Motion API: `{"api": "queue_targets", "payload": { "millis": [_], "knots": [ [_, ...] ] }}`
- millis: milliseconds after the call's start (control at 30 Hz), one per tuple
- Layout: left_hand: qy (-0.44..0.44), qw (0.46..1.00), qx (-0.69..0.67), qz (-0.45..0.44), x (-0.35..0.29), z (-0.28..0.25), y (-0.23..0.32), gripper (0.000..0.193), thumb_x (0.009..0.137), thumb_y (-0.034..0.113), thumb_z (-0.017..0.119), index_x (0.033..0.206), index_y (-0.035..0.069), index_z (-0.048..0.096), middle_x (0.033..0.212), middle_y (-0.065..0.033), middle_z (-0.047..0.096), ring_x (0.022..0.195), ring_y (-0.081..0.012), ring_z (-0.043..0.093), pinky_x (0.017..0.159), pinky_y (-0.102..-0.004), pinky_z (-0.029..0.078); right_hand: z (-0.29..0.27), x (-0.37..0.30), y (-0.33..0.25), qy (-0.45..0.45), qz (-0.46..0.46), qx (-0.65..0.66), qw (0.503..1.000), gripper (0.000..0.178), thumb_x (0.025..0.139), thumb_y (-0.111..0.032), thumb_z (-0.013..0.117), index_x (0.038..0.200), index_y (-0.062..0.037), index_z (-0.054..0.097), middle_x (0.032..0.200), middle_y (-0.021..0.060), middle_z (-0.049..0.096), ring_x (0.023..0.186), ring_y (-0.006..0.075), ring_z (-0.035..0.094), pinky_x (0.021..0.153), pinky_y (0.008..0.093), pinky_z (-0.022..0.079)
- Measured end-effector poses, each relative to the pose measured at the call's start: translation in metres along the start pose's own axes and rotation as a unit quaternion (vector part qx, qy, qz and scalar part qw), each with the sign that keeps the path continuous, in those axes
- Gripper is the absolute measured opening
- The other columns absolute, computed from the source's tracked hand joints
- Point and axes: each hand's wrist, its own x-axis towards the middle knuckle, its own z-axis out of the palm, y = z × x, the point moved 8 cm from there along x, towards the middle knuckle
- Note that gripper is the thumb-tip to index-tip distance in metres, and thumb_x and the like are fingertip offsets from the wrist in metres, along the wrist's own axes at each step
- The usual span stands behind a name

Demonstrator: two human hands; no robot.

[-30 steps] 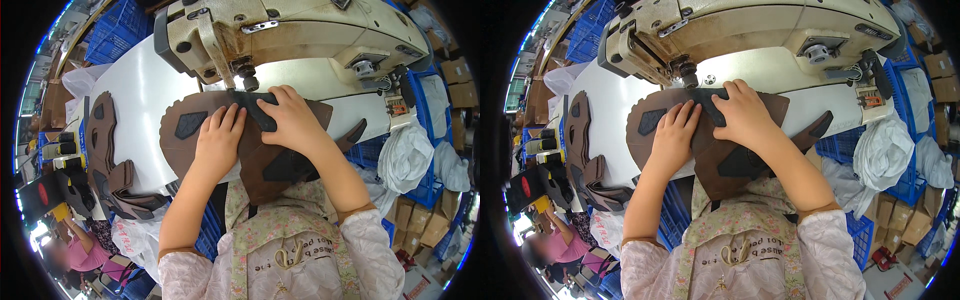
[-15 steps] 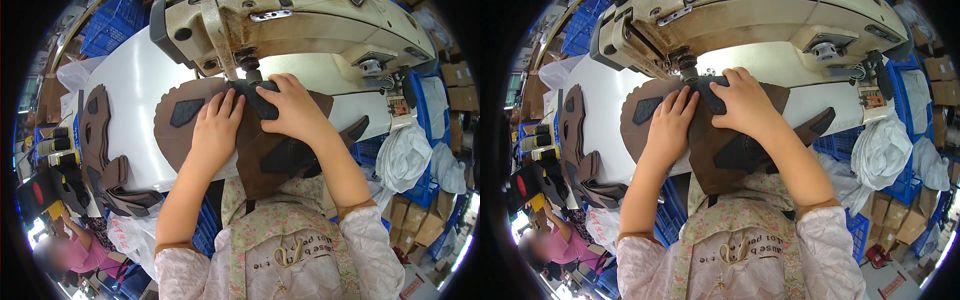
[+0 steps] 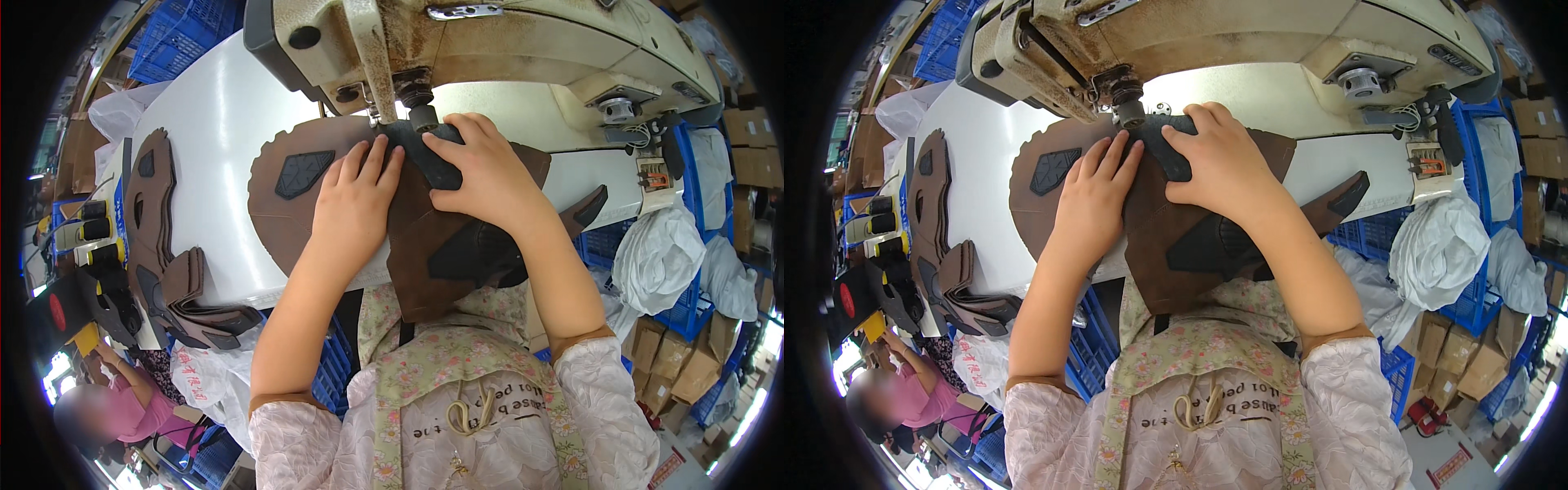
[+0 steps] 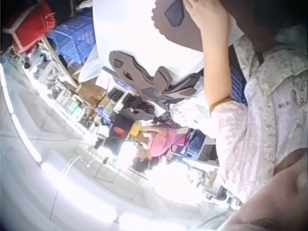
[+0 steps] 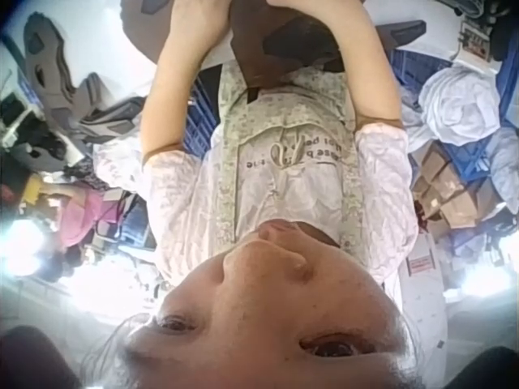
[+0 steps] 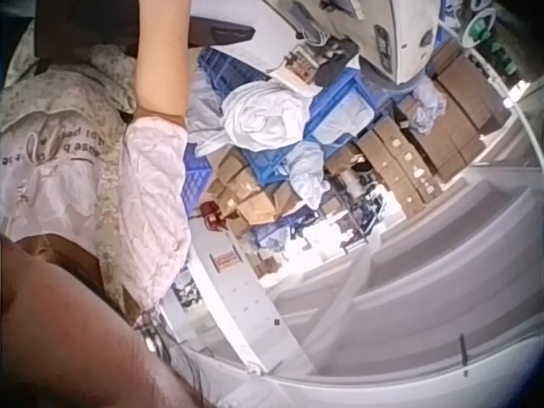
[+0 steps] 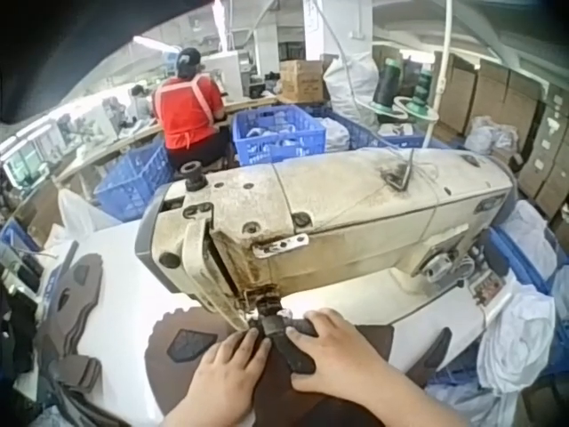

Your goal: Stitch together various components of a shoe upper using an industrial sewing machine.

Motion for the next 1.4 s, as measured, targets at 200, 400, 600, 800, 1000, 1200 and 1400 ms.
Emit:
{"api": "queue_targets", "payload": {
  "millis": [200,400,600,800,1000,1200,1400],
  "knots": [
    [0.000,1.000,0.010,0.000,0.000,0.002,0.000,0.061,0.080,0.002,0.051,0.141,0.007,0.049,0.146,-0.0140,0.046,0.132,-0.0324,0.045,0.110,-0.0441,0.037,-0.006,-0.005,-0.009,0.078,-0.058,-0.099,0.990,0.065,0.063,-0.035,0.078,0.119,-0.0028,0.066,0.128,0.0171,0.055,0.124,0.0353,0.047,0.105,0.0439,0.040],
    [0.006,1.000,0.005,0.003,-0.001,0.001,0.000,0.058,0.082,0.005,0.053,0.140,0.008,0.050,0.145,-0.0129,0.048,0.132,-0.0312,0.046,0.109,-0.0441,0.037,0.007,-0.003,-0.011,0.068,-0.041,-0.025,0.997,0.050,0.074,-0.031,0.074,0.111,0.0020,0.065,0.118,0.0111,0.059,0.114,0.0304,0.052,0.099,0.0439,0.043],
    [0.007,1.000,0.009,0.002,0.001,0.000,0.001,0.057,0.082,0.004,0.051,0.139,0.008,0.052,0.144,-0.0121,0.049,0.131,-0.0308,0.046,0.109,-0.0438,0.037,0.005,-0.005,-0.012,0.111,-0.064,-0.030,0.991,0.039,0.076,-0.018,0.070,0.108,0.0032,0.065,0.112,0.0109,0.061,0.110,0.0295,0.054,0.096,0.0409,0.046],
    [0.010,1.000,0.012,0.000,0.001,-0.001,0.000,0.059,0.080,0.003,0.052,0.139,0.008,0.052,0.144,-0.0116,0.050,0.130,-0.0310,0.047,0.108,-0.0437,0.038,0.005,-0.004,-0.012,0.117,-0.067,-0.032,0.990,0.038,0.074,-0.016,0.070,0.107,0.0030,0.066,0.112,0.0108,0.061,0.108,0.0284,0.055,0.095,0.0399,0.047],
    [0.005,1.000,0.014,0.004,0.000,0.001,-0.001,0.059,0.081,0.004,0.052,0.139,0.008,0.051,0.145,-0.0118,0.049,0.131,-0.0310,0.047,0.108,-0.0435,0.038,0.006,-0.004,-0.013,0.118,-0.066,-0.032,0.990,0.038,0.074,-0.017,0.069,0.107,0.0025,0.066,0.111,0.0102,0.061,0.108,0.0277,0.055,0.094,0.0400,0.047],
    [0.003,1.000,0.014,0.003,0.001,0.001,0.000,0.059,0.081,0.003,0.051,0.140,0.009,0.051,0.145,-0.0122,0.049,0.131,-0.0312,0.047,0.108,-0.0435,0.037,0.006,-0.004,-0.012,0.114,-0.061,-0.040,0.991,0.039,0.074,-0.017,0.069,0.108,0.0025,0.066,0.112,0.0099,0.061,0.109,0.0276,0.055,0.095,0.0402,0.047],
    [0.011,1.000,-0.011,-0.004,0.001,-0.001,-0.001,0.062,0.078,-0.001,0.051,0.139,0.008,0.051,0.143,-0.0141,0.049,0.131,-0.0331,0.047,0.108,-0.0438,0.038,0.005,-0.005,-0.013,0.104,-0.057,-0.033,0.992,0.037,0.075,-0.018,0.069,0.107,0.0002,0.069,0.116,0.0106,0.062,0.113,0.0281,0.055,0.096,0.0407,0.047]
  ]
}}
